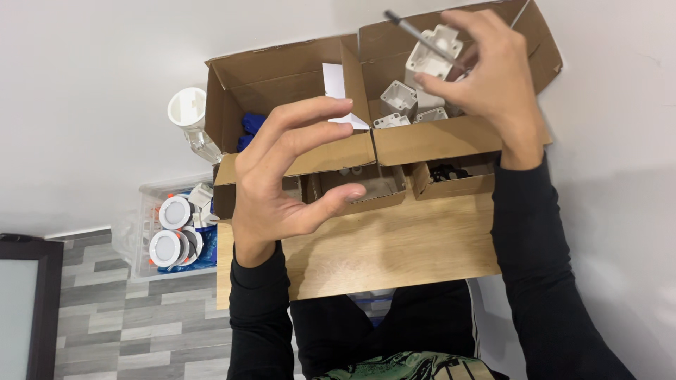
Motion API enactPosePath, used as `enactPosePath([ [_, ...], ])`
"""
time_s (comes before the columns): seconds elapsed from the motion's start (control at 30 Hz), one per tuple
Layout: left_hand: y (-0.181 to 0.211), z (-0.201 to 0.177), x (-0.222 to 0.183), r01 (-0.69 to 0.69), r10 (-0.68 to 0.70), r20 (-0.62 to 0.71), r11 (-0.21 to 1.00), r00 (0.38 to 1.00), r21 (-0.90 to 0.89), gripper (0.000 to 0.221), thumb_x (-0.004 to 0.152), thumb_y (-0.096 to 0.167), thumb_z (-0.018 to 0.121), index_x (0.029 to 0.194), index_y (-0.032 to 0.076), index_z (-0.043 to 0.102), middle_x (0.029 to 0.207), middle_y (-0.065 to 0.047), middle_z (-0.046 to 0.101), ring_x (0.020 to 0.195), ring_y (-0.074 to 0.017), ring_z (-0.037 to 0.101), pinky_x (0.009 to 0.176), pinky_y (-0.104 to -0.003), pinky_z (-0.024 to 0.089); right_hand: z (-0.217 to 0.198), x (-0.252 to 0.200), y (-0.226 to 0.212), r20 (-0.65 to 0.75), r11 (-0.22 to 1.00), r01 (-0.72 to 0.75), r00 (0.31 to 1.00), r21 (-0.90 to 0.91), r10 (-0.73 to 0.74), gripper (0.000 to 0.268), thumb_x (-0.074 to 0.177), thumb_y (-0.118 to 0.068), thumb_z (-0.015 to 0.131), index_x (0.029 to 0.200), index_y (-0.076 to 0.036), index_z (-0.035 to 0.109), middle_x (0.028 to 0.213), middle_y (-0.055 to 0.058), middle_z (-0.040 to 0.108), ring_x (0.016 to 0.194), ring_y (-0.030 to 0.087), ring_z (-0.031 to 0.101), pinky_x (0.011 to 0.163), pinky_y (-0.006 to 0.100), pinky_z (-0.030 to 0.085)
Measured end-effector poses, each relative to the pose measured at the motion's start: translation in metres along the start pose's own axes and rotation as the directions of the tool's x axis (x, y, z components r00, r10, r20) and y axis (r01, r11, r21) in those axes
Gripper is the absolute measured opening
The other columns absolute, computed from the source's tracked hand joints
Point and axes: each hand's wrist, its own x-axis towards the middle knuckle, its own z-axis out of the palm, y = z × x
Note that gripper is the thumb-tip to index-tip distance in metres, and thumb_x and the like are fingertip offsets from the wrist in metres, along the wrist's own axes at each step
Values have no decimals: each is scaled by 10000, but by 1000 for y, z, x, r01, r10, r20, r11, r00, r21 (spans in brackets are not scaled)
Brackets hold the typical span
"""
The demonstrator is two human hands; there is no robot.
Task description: The person unscrews and removes the back panel from a blue electrical socket using a screwdriver, and then begins to attach the socket to a white plastic mounting box by hand.
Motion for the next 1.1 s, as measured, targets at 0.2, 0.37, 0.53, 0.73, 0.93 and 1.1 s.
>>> enactPosePath([
  [0.2,-1,-3,1,-20,20,4,1000,1000,-1,433,1033,262,831,1320,-9,654,1387,-275,679,1282,-394,732,1146,-477,649,27,4,-5,132,996,-60,990,68,51,558,985,-160,955,1439,28,690,1358,180,705,828,227,756,789,345,574],
  [0.37,-1,-6,-1,-22,22,-3,1000,1000,-5,428,1033,250,843,1320,-4,650,1382,-268,681,1279,-393,737,1125,-472,657,27,5,-5,131,992,-93,988,90,81,457,1049,-202,913,1393,29,721,1382,193,726,872,253,790,681,322,575],
  [0.53,-5,-6,-2,-51,51,-5,999,999,-18,425,1033,244,852,1315,-1,650,1370,-270,687,1267,-391,742,1105,-471,669,18,4,-11,99,994,-86,992,69,79,326,1080,-181,913,1300,3,760,1328,121,783,673,178,720,678,292,535],
  [0.73,-4,-6,-2,-54,54,-9,998,999,-10,400,1034,231,851,1299,-1,662,1345,-257,709,1234,-374,756,1077,-452,674,21,7,-10,418,949,-286,885,135,207,178,1093,-264,818,1092,-90,784,1035,32,818,597,143,754,598,225,504],
  [0.93,-4,-3,0,-63,63,3,997,998,-34,387,1038,206,845,1299,-11,659,1320,-260,713,1219,-370,769,1076,-443,672,58,13,-24,707,936,-232,613,-264,352,511,967,-203,455,1338,-276,799,1113,100,825,1033,388,711,840,476,516],
  [1.1,-5,-4,0,-65,65,-6,997,998,-31,381,1037,203,839,1290,-19,660,1307,-260,717,1216,-376,767,1085,-454,673,58,17,-25,704,922,-232,596,-310,387,616,934,-157,453,1499,-240,685,1280,139,777,1192,433,672,904,521,531],
])
